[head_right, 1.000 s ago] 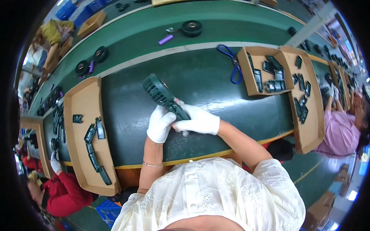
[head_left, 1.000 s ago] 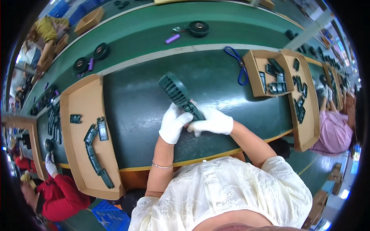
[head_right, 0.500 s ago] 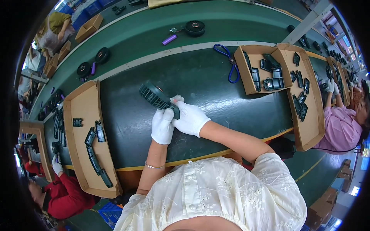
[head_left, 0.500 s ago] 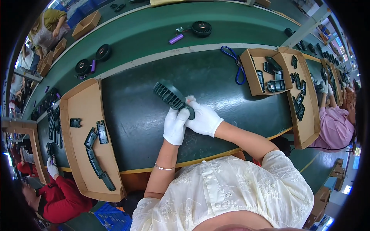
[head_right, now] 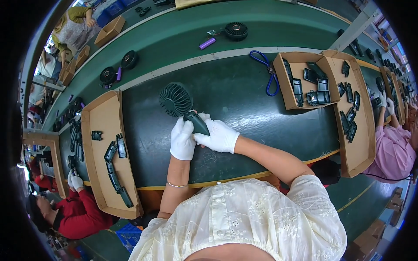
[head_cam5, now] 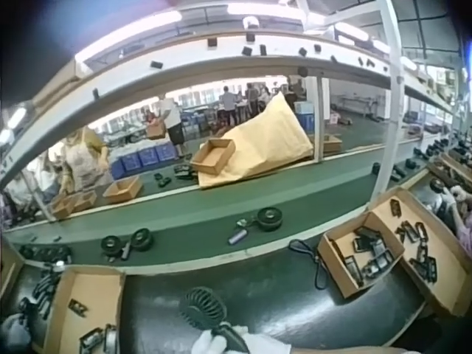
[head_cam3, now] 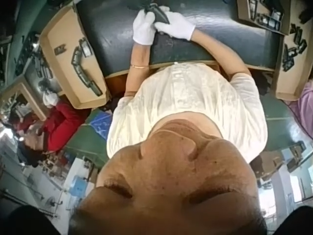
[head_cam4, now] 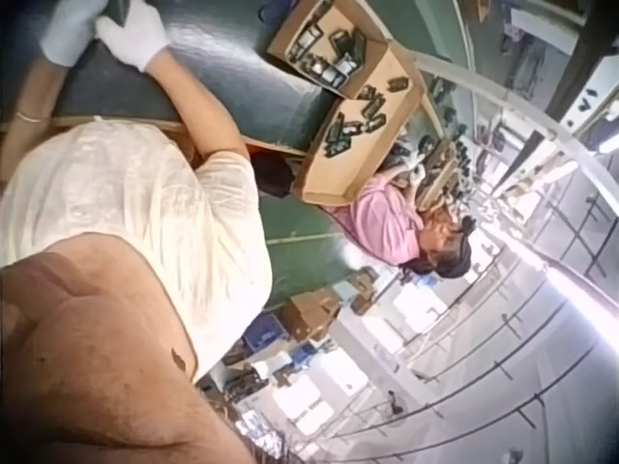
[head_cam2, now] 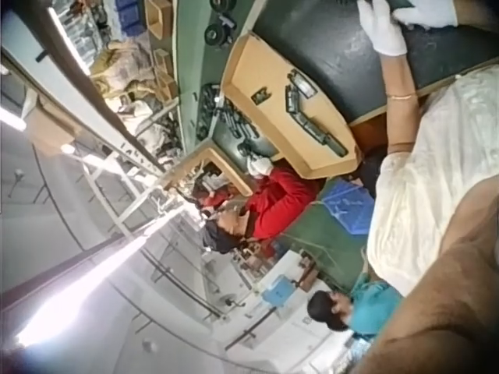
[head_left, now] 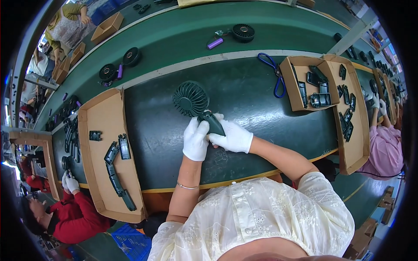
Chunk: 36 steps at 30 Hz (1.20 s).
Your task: The person assembles portable mini fans by connecting and inserting batteries into the fan bodies and attaching handle covers by hand.
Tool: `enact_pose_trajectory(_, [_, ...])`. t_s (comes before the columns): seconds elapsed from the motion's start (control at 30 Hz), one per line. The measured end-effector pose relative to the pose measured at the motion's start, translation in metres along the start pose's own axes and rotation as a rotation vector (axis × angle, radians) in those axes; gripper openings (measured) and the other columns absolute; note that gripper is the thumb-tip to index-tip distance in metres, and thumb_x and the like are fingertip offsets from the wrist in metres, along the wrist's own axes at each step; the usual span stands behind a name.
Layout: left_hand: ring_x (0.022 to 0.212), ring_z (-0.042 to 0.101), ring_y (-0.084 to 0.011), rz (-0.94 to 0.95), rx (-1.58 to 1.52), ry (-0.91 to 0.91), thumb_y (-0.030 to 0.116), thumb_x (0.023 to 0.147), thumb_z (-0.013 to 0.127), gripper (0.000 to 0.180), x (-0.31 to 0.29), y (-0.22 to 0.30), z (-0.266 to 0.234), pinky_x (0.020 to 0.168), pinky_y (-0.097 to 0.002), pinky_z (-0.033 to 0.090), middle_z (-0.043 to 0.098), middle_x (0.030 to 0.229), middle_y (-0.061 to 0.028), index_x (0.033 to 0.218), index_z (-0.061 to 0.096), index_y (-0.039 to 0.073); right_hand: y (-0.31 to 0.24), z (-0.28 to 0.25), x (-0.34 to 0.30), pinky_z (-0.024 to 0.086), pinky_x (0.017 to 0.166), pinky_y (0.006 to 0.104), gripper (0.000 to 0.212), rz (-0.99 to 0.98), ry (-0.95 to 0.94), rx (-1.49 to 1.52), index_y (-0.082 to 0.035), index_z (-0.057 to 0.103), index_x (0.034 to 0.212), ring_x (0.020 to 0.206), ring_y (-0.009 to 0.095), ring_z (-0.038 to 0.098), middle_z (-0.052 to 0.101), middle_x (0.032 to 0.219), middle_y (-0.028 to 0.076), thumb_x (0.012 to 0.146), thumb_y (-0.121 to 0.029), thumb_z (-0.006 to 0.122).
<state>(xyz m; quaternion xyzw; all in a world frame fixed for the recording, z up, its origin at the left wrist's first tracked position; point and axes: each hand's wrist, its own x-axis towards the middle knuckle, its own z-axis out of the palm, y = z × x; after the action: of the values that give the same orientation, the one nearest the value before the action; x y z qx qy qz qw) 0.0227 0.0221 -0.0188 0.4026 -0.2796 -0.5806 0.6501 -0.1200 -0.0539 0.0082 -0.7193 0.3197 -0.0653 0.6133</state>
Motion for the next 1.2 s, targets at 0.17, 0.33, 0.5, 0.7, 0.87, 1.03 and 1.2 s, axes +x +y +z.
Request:
enact_pose_trajectory(0.17, [0.099,0.065,-0.028,-0.038,-0.006,-0.042,0.027,0.102,0.051,0.043,0.003,-0.002,-0.005,0.074,-0.0351,0.057,0.058,0.128,-0.0244,0.133,0.044,-0.002,-0.011,-0.013,-0.004,0.048,0.045,0.0287,0.033,0.181,-0.115,0.171,-0.002,0.064,0.091,0.051,0.017,0.062,0.068,0.071,0.009,0.09,-0.035,0.059])
enact_pose_trajectory(0.33, [0.128,0.05,-0.0338,-0.089,-0.353,-0.166,0.03,0.103,0.051,0.053,0.005,-0.007,0.012,0.111,-0.0451,0.038,0.05,0.14,-0.0212,0.144,0.037,-0.001,0.039,-0.022,-0.006,0.042,0.037,0.0247,0.048,0.046,-0.485,1.027,-0.004,0.061,0.103,0.043,0.014,0.056,0.067,0.071,0.009,0.099,-0.05,0.05])
enact_pose_trajectory(0.5, [0.106,0.057,-0.0213,-0.057,-0.188,-0.152,0.023,0.095,0.06,0.051,0.009,-0.012,-0.004,0.096,-0.0339,0.045,0.058,0.117,-0.0117,0.138,0.044,0.001,0.037,-0.018,-0.008,0.045,0.039,0.0223,0.053,0.022,-0.605,1.35,-0.003,0.061,0.109,0.047,0.015,0.06,0.069,0.075,0.01,0.102,-0.053,0.043])
enact_pose_trajectory(0.7, [0.114,0.058,-0.0278,-0.008,-0.001,0.055,0.014,0.093,0.056,0.045,0.004,-0.007,0.017,0.098,-0.0389,0.048,0.057,0.125,-0.016,0.134,0.045,-0.003,0.028,-0.029,-0.002,0.053,0.045,0.0261,0.036,0.022,-0.27,0.91,0.0,0.06,0.111,0.069,0.018,0.066,0.068,0.098,0.013,0.099,-0.033,0.053])
enact_pose_trajectory(0.87, [0.126,0.055,-0.0314,0.021,0.091,0.028,0.013,0.096,0.05,0.05,0.006,0.001,0.035,0.094,-0.0323,0.052,0.05,0.14,-0.0227,0.142,0.035,-0.003,0.028,-0.025,-0.007,0.051,0.042,0.0267,0.034,0.082,-0.232,0.867,0.002,0.061,0.106,0.056,0.017,0.064,0.065,0.085,0.012,0.094,-0.03,0.06])
enact_pose_trajectory(1.03, [0.097,0.067,-0.026,-0.034,0.128,0.093,0.021,0.098,0.048,0.045,0.01,0.004,0.04,0.086,-0.033,0.054,0.064,0.119,-0.0249,0.136,0.043,-0.004,0.023,-0.022,-0.007,0.05,0.039,0.026,0.034,0.017,-0.184,0.582,-0.001,0.062,0.101,0.048,0.016,0.062,0.065,0.074,0.01,0.095,-0.034,0.057])
enact_pose_trajectory(1.2, [0.098,0.068,-0.0337,0.029,0.258,0.137,0.017,0.095,0.046,0.033,0.019,0.007,0.044,0.089,-0.0407,0.054,0.068,0.101,-0.024,0.119,0.052,-0.005,0.009,-0.028,-0.013,0.049,0.039,0.0249,0.033,0.035,-0.184,0.584,0.0,0.059,0.099,0.046,0.016,0.061,0.065,0.068,0.01,0.095,-0.034,0.057])
